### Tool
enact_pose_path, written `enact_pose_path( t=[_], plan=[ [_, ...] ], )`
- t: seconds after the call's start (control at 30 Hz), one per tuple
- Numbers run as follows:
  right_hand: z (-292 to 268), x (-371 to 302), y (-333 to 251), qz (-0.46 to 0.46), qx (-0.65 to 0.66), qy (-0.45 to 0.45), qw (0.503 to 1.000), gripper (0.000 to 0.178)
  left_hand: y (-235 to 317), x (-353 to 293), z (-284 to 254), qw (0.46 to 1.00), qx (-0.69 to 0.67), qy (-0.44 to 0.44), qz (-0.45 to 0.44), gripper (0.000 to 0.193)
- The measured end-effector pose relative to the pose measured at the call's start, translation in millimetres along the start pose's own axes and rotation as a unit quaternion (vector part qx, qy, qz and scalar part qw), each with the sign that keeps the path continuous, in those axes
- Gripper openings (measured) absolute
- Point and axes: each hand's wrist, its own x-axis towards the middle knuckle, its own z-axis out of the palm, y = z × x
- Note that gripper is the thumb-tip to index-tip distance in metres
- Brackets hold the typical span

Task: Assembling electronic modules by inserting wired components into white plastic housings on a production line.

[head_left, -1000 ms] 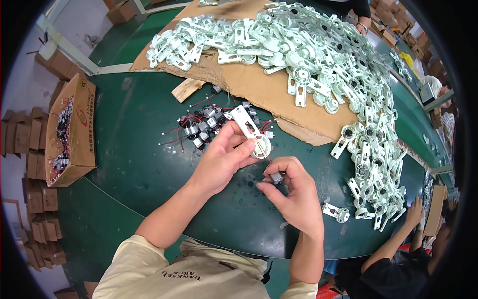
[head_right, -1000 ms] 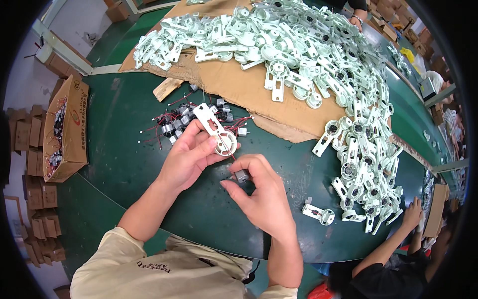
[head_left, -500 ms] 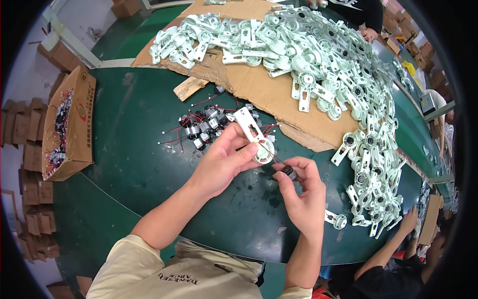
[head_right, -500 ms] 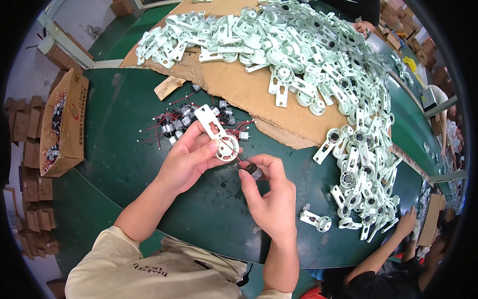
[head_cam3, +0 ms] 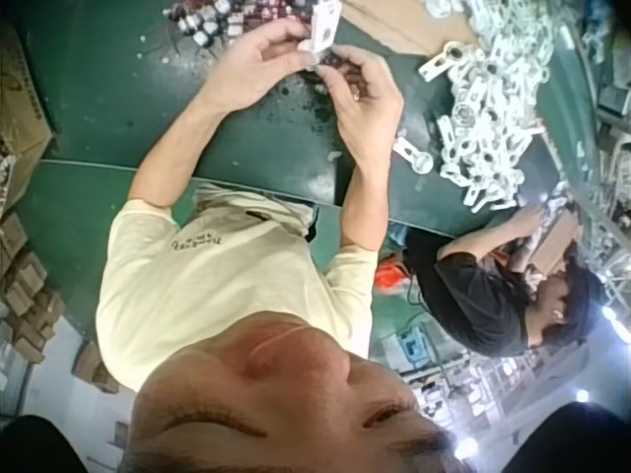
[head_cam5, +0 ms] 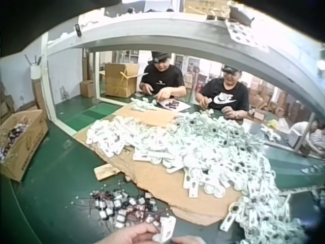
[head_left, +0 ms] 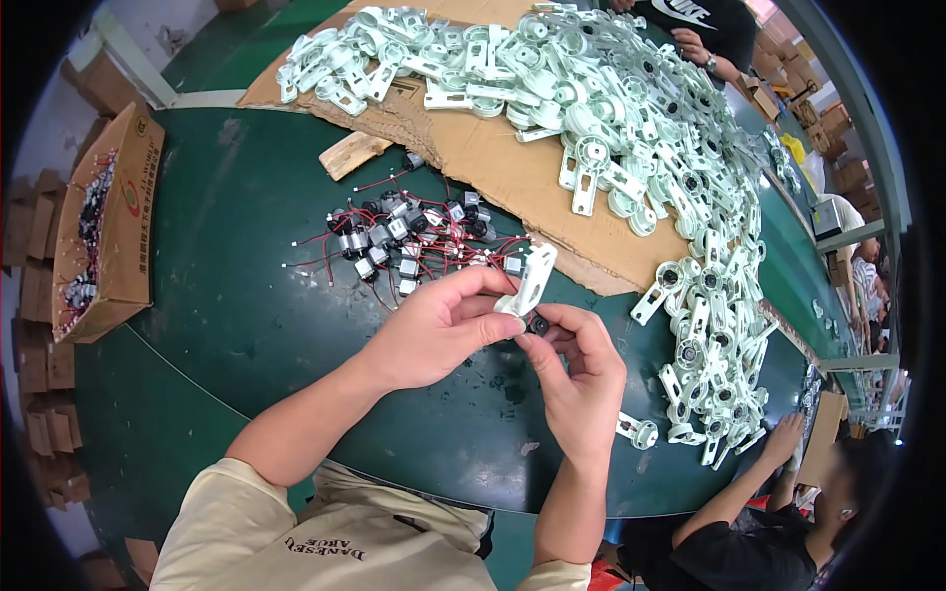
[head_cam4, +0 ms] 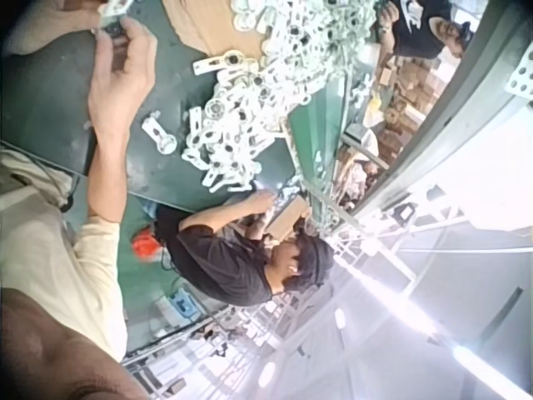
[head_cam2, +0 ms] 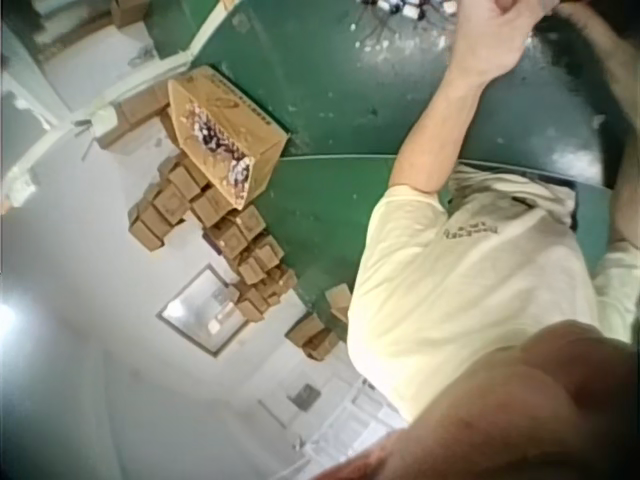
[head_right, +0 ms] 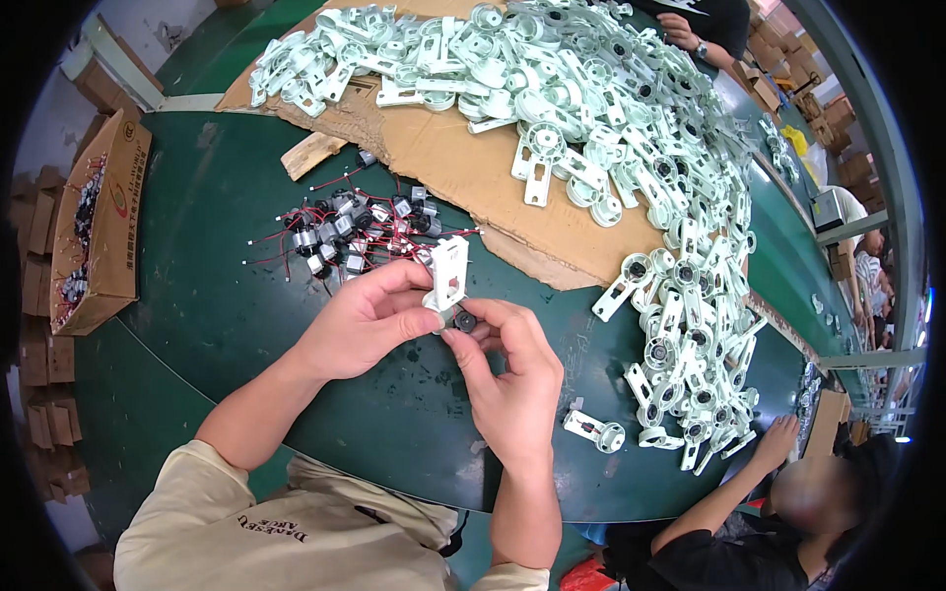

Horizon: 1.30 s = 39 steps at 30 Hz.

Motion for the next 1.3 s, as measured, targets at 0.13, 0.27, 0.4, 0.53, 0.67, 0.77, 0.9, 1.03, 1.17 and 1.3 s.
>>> enact_pose_path(
  t=[0.13,0.27,0.4,0.53,0.67,0.77,0.9,1.03,1.17,1.3],
  plan=[
    [2,-2,3,0.029,0.061,-0.003,0.998,0.027,0,0,2,1.000,0.006,-0.007,-0.002,0.026],
    [5,-3,1,0.072,0.155,0.008,0.985,0.029,-5,1,0,1.000,0.010,-0.007,0.002,0.027],
    [2,-2,8,-0.021,-0.004,-0.008,1.000,0.034,0,-1,4,0.998,0.044,0.025,-0.030,0.030],
    [4,-4,9,0.028,0.028,0.007,0.999,0.038,-1,-1,0,0.999,0.031,-0.019,-0.032,0.034],
    [-2,1,3,0.045,0.047,-0.010,0.998,0.036,6,0,1,0.998,-0.011,0.004,-0.062,0.038],
    [-4,1,4,0.059,0.035,-0.028,0.997,0.029,0,-1,2,0.998,-0.028,-0.033,-0.046,0.039],
    [-3,2,6,0.042,0.046,-0.041,0.997,0.023,2,-2,5,0.999,-0.027,-0.019,-0.028,0.035],
    [-2,0,7,0.072,0.080,-0.042,0.993,0.016,-2,-1,0,0.999,-0.020,-0.026,-0.014,0.031],
    [2,1,7,0.072,0.094,-0.047,0.992,0.015,-1,-2,0,0.999,0.020,-0.021,-0.038,0.028],
    [3,0,7,0.085,0.104,-0.037,0.990,0.016,-9,0,0,0.999,0.018,-0.007,-0.033,0.030]
  ],
)
